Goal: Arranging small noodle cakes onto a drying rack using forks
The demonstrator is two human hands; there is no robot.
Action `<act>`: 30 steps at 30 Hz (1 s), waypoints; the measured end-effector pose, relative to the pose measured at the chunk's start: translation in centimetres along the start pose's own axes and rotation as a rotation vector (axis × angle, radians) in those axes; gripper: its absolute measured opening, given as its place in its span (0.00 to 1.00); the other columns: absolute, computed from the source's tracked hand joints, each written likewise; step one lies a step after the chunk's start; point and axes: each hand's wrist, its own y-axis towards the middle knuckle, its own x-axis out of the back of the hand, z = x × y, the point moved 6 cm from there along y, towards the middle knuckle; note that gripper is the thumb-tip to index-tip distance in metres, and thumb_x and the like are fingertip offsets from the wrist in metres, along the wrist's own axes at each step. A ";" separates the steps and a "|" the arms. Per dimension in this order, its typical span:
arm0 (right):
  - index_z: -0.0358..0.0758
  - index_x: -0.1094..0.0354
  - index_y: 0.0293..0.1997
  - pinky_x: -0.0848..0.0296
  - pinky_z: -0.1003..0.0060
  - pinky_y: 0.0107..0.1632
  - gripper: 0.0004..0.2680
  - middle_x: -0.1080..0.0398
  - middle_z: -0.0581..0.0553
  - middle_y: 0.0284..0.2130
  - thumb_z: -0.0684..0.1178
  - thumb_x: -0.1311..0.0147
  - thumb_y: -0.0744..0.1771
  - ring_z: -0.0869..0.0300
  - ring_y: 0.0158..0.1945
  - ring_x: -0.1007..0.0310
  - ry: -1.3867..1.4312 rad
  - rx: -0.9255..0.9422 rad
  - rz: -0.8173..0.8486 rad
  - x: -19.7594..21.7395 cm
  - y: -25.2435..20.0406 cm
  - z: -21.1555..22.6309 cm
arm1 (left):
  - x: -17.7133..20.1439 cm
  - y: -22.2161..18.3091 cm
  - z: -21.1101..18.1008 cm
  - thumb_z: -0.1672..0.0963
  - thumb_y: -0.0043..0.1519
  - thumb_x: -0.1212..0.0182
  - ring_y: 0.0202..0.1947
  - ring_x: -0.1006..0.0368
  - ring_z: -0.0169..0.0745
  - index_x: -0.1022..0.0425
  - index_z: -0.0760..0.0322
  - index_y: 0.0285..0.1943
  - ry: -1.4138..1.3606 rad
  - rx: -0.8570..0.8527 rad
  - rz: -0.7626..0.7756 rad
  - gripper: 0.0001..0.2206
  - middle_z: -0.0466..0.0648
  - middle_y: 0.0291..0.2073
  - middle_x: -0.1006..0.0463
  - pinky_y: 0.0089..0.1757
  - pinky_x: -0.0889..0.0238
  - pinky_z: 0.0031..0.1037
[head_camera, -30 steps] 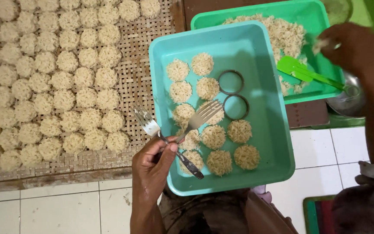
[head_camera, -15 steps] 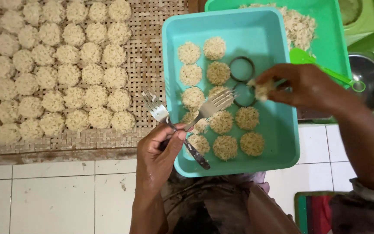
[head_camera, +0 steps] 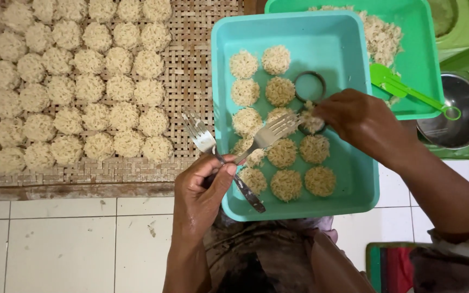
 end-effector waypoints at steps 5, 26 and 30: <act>0.34 0.23 0.38 0.29 0.58 0.36 0.04 0.24 0.43 0.38 0.40 0.35 0.63 0.51 0.37 0.27 -0.015 0.050 -0.045 0.1 0.2 -0.8 | -0.1 0.1 0.1 0.60 0.62 0.38 0.22 0.40 0.27 0.20 0.76 0.46 0.008 -0.011 0.002 0.09 0.44 0.23 0.28 0.26 0.47 0.18; 0.44 0.22 0.53 0.30 0.60 0.36 0.17 0.28 0.43 0.44 0.34 0.42 0.61 0.51 0.41 0.32 -0.151 -0.023 0.083 -1.0 -1.7 -2.5 | -0.5 -0.3 -0.3 0.60 0.62 0.38 0.21 0.43 0.27 0.20 0.75 0.45 0.016 -0.034 0.020 0.09 0.43 0.23 0.30 0.25 0.49 0.18; 0.33 0.20 0.44 0.31 0.58 0.31 0.07 0.23 0.40 0.37 0.35 0.37 0.63 0.50 0.33 0.27 0.001 0.100 -0.085 1.8 -1.0 -0.6 | -0.4 -0.4 0.2 0.60 0.61 0.38 0.23 0.38 0.27 0.19 0.75 0.47 0.048 0.016 0.006 0.10 0.45 0.25 0.24 0.27 0.44 0.18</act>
